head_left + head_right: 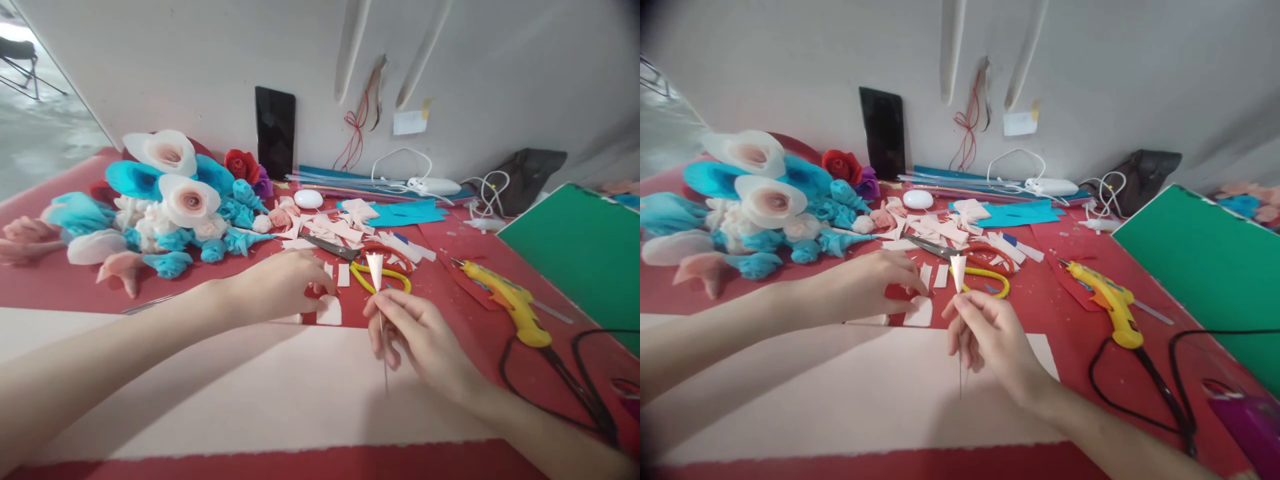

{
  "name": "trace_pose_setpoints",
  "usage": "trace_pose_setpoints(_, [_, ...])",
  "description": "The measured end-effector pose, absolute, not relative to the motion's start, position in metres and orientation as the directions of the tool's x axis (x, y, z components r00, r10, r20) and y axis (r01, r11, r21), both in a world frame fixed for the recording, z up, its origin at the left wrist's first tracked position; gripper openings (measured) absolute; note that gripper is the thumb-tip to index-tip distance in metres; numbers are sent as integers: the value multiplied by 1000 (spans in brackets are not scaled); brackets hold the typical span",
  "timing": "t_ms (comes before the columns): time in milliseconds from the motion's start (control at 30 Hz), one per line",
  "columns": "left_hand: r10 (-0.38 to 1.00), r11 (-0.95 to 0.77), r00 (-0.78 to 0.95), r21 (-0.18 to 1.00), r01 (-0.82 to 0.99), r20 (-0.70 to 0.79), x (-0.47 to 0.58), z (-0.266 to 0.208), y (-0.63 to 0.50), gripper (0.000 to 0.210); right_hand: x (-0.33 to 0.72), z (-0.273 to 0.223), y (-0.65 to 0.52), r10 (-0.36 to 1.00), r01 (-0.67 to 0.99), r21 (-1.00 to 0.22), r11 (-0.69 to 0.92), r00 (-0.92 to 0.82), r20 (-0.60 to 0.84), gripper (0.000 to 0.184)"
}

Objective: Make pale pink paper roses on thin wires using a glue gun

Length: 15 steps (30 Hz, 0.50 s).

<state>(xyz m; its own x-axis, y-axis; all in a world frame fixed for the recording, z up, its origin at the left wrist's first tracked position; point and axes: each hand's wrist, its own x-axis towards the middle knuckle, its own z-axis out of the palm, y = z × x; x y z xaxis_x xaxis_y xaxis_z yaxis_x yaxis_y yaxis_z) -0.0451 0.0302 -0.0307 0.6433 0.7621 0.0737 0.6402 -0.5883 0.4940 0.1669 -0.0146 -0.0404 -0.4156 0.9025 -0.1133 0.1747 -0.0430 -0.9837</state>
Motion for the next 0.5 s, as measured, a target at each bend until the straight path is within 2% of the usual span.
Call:
trace_pose_setpoints(233, [750,-584,661,498,641,27,-44,-29,33,15,163,-46,-20,920,362,-902,237,-383,87,27])
trace_pose_setpoints(500, [782,-505,623,548,667,-37,-43,-29,30,14,165,-51,-24,880,386,-838,385,-428,207,28])
